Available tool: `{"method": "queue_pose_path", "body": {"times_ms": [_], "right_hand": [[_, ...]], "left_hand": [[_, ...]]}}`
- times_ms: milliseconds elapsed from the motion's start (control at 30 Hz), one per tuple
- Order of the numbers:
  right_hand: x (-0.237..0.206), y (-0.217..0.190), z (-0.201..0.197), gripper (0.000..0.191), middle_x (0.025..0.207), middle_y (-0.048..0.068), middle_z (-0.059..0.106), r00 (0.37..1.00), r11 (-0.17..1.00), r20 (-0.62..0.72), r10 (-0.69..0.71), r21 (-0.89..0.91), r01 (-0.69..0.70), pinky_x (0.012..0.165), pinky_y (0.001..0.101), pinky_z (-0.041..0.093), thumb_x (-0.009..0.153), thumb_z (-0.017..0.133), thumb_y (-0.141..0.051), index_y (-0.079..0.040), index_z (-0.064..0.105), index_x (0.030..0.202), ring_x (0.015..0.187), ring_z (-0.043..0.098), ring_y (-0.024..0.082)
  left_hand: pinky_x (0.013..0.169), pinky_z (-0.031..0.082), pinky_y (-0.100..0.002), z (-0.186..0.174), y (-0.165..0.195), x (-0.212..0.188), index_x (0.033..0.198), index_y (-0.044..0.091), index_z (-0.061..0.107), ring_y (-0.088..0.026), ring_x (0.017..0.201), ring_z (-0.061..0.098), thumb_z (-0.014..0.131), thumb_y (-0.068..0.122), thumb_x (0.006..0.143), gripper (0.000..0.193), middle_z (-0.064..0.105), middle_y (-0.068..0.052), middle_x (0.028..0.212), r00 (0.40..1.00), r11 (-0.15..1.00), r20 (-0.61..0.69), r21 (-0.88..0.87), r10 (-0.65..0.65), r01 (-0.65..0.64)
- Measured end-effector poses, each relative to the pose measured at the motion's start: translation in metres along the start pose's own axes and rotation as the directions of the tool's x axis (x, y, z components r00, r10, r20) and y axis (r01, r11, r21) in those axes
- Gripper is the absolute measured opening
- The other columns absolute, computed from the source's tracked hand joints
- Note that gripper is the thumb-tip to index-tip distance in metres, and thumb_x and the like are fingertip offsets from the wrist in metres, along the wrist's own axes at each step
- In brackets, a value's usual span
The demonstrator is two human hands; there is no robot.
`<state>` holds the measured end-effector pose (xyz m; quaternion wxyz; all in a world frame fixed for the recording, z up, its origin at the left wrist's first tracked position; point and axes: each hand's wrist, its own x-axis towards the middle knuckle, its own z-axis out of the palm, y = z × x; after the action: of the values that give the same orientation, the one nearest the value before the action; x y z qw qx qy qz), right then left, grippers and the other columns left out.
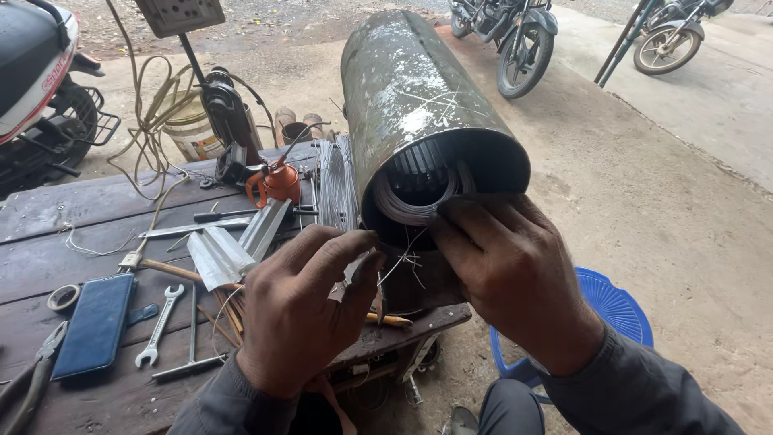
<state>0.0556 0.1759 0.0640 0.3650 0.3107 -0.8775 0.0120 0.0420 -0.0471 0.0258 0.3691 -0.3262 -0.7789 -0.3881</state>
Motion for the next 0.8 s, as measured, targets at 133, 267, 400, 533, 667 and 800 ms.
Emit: {"method": "queue_pose_path", "body": {"times_ms": [133, 267, 400, 533, 667, 800], "right_hand": [[0.005, -0.009, 0.002, 0.027, 0.098, 0.011, 0.068, 0.999, 1.0, 0.048, 0.007, -0.019, -0.006, 0.093, 0.0424, 0.052, 0.081, 0.069, -0.004, 0.001, 0.076, 0.106, 0.093, 0.068, 0.027], [0.0, -0.013, 0.006, 0.035, 0.097, 0.016, 0.067, 0.999, 1.0, 0.047, 0.001, 0.017, -0.002, 0.099, 0.046, 0.048, 0.074, 0.072, -0.015, 0.006, 0.073, 0.103, 0.095, 0.066, 0.03], [-0.021, -0.015, 0.008, 0.032, 0.114, 0.016, 0.067, 0.992, 0.998, -0.123, -0.001, 0.069, 0.01, 0.109, 0.046, 0.046, 0.084, 0.076, -0.019, 0.001, 0.071, 0.108, 0.114, 0.064, 0.031], [-0.062, -0.02, 0.027, 0.044, 0.136, 0.022, 0.058, 0.893, 0.973, -0.389, 0.227, 0.056, -0.223, 0.114, 0.0502, 0.042, 0.094, 0.081, -0.029, -0.003, 0.062, 0.125, 0.134, 0.054, 0.039], [-0.093, 0.024, 0.075, 0.07, 0.144, 0.024, 0.05, 0.857, 0.947, -0.41, 0.313, 0.203, -0.249, 0.117, 0.0525, 0.038, 0.093, 0.079, -0.046, -0.002, 0.05, 0.139, 0.139, 0.047, 0.04], [-0.123, 0.104, 0.093, 0.073, 0.139, 0.018, 0.059, 0.878, 0.954, -0.373, 0.301, 0.102, -0.283, 0.114, 0.053, 0.04, 0.087, 0.079, -0.05, -0.004, 0.055, 0.137, 0.136, 0.054, 0.036]], "left_hand": [[0.064, 0.056, -0.029, -0.001, -0.005, 0.002, 0.109, 0.004, 0.071, -0.016, 0.074, 0.073, 0.072, 0.005, 0.093, 0.016, 0.071, -0.007, 0.09, 0.996, 0.987, 0.005, -0.127, -0.094, 0.094], [0.066, 0.054, -0.03, 0.0, -0.001, 0.017, 0.11, 0.003, 0.071, -0.017, 0.075, 0.07, 0.069, 0.001, 0.09, 0.02, 0.069, -0.009, 0.089, 0.996, 0.989, -0.02, -0.125, -0.088, 0.085], [0.067, 0.056, -0.027, -0.007, 0.014, 0.014, 0.109, 0.004, 0.071, -0.014, 0.075, 0.072, 0.07, 0.002, 0.091, 0.018, 0.07, -0.007, 0.09, 0.991, 0.984, -0.073, -0.15, -0.113, 0.101], [0.074, 0.056, -0.027, -0.03, 0.021, -0.007, 0.109, 0.003, 0.071, -0.013, 0.082, 0.072, 0.069, 0.002, 0.091, 0.019, 0.07, -0.009, 0.094, 0.987, 0.996, -0.142, -0.063, -0.078, 0.069], [0.084, 0.057, -0.026, -0.048, 0.0, -0.008, 0.116, 0.003, 0.074, -0.012, 0.093, 0.073, 0.069, 0.002, 0.096, 0.021, 0.077, -0.009, 0.11, 0.978, 0.98, -0.121, -0.132, -0.167, 0.151], [0.075, 0.055, -0.025, -0.071, -0.034, -0.012, 0.113, 0.005, 0.076, -0.009, 0.084, 0.068, 0.069, 0.007, 0.097, 0.018, 0.077, -0.007, 0.101, 0.884, 0.868, -0.099, -0.27, -0.456, 0.417]]}}
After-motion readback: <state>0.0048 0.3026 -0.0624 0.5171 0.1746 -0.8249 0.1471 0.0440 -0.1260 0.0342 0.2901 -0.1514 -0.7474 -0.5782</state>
